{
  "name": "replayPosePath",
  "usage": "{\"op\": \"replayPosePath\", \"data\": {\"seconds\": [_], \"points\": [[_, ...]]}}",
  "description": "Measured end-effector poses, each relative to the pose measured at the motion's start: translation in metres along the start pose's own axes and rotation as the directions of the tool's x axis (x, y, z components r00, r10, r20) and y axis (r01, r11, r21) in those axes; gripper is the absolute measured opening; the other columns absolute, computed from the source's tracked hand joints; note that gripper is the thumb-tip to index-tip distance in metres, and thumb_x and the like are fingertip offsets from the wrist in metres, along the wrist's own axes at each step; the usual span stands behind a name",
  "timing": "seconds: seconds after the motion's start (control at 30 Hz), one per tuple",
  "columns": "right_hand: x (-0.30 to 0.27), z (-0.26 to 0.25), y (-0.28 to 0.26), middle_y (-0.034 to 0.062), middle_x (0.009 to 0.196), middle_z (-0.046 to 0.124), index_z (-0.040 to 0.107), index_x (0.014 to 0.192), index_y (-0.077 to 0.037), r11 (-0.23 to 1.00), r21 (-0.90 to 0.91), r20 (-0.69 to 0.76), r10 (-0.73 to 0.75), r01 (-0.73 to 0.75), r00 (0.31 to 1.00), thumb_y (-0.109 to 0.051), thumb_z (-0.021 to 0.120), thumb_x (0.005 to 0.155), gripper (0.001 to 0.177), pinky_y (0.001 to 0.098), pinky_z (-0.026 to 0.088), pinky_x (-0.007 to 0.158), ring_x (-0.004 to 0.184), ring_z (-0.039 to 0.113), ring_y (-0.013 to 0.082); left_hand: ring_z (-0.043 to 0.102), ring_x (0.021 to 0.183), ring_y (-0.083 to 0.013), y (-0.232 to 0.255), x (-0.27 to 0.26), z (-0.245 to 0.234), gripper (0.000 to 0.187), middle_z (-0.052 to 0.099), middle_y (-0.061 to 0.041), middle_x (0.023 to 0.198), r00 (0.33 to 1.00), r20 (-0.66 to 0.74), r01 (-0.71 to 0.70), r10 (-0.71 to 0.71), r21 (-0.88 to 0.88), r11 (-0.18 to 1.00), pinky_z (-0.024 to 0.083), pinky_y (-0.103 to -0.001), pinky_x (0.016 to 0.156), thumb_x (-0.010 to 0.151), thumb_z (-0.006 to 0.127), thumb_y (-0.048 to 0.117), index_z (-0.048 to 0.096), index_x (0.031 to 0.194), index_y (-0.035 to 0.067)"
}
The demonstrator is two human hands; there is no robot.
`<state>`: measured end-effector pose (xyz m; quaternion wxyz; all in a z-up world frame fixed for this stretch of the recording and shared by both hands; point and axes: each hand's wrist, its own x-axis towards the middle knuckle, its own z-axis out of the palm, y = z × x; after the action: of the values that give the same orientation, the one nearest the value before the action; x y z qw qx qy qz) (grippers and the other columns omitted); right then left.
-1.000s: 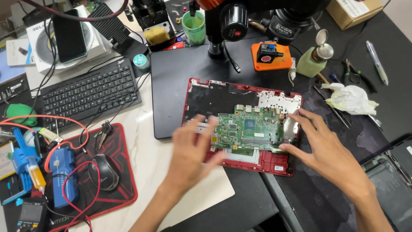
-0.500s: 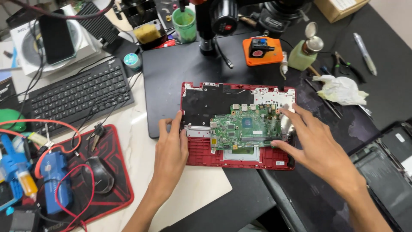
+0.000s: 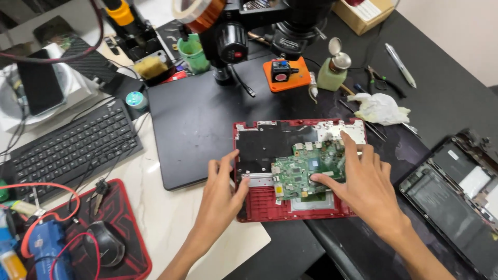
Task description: The person handles a disassembled red laptop, adjusting the motherboard and then flipping the chassis to access the underside. They use a screwdriver to manipulate components and a cloth to wipe the surface of the laptop casing.
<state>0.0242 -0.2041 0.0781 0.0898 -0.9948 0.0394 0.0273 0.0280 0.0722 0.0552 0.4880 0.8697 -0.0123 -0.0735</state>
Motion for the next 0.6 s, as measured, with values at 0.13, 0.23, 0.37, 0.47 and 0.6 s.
{"op": "replayPosePath", "data": {"seconds": [0.13,0.23,0.37,0.47,0.6], "points": [[0.008,0.006,0.003,0.0267,0.124,0.052,0.032,0.153,-0.01,1.0,-0.016,-0.081,-0.008,0.007,0.997,-0.07,0.077,0.064,0.117,0.0572,0.048,0.087,0.105,0.058,0.0456,0.067,0.067,-0.0278,0.009,0.007,-0.012,0.063,0.049,-0.014,0.117,0.999,-0.034,0.021,-0.02,0.022,1.0,0.053,-0.043,0.071,0.09,0.067,0.02,0.04,0.146,0.012],[0.02,0.004,0.006,0.026,0.13,0.048,0.027,0.157,-0.016,0.994,0.025,0.061,0.107,-0.108,0.992,-0.07,0.083,0.056,0.128,0.0593,0.048,0.091,0.113,0.057,0.0471,0.067,0.079,-0.0342,0.006,0.015,-0.019,0.062,0.05,-0.017,0.117,1.0,-0.015,-0.012,0.013,0.055,0.998,0.051,-0.046,0.079,0.09,0.068,0.022,0.041,0.146,0.014],[0.034,0.004,0.025,0.0243,0.127,0.052,0.028,0.159,-0.017,0.972,0.16,0.178,0.146,-0.175,0.973,-0.065,0.09,0.053,0.132,0.0536,0.049,0.096,0.111,0.063,0.0422,0.065,0.09,-0.0386,0.004,0.025,-0.021,0.06,0.051,-0.018,0.116,0.998,0.031,-0.062,0.06,0.069,0.996,0.05,-0.047,0.085,0.092,0.068,0.022,0.042,0.145,0.013],[0.037,0.0,0.04,0.0161,0.119,0.062,0.046,0.147,-0.015,0.951,0.295,0.182,0.045,-0.099,0.982,-0.06,0.087,0.064,0.103,0.0431,0.052,0.09,0.105,0.066,0.0329,0.064,0.097,-0.0389,-0.002,0.03,-0.019,0.061,0.052,-0.019,0.117,0.995,0.028,-0.095,0.094,0.063,0.993,0.05,-0.048,0.086,0.092,0.068,0.016,0.041,0.146,0.013],[0.059,0.025,0.098,0.0375,0.098,0.05,0.063,0.146,-0.014,0.871,0.445,0.398,0.015,-0.207,0.917,-0.032,0.074,0.1,0.051,0.0503,0.038,0.066,0.085,0.037,0.0532,0.066,0.103,-0.0288,0.015,0.029,-0.027,0.06,0.05,-0.015,0.122,0.996,0.08,0.037,-0.028,-0.11,0.993,0.061,-0.037,0.063,0.09,0.063,0.007,0.04,0.145,0.016]]}}
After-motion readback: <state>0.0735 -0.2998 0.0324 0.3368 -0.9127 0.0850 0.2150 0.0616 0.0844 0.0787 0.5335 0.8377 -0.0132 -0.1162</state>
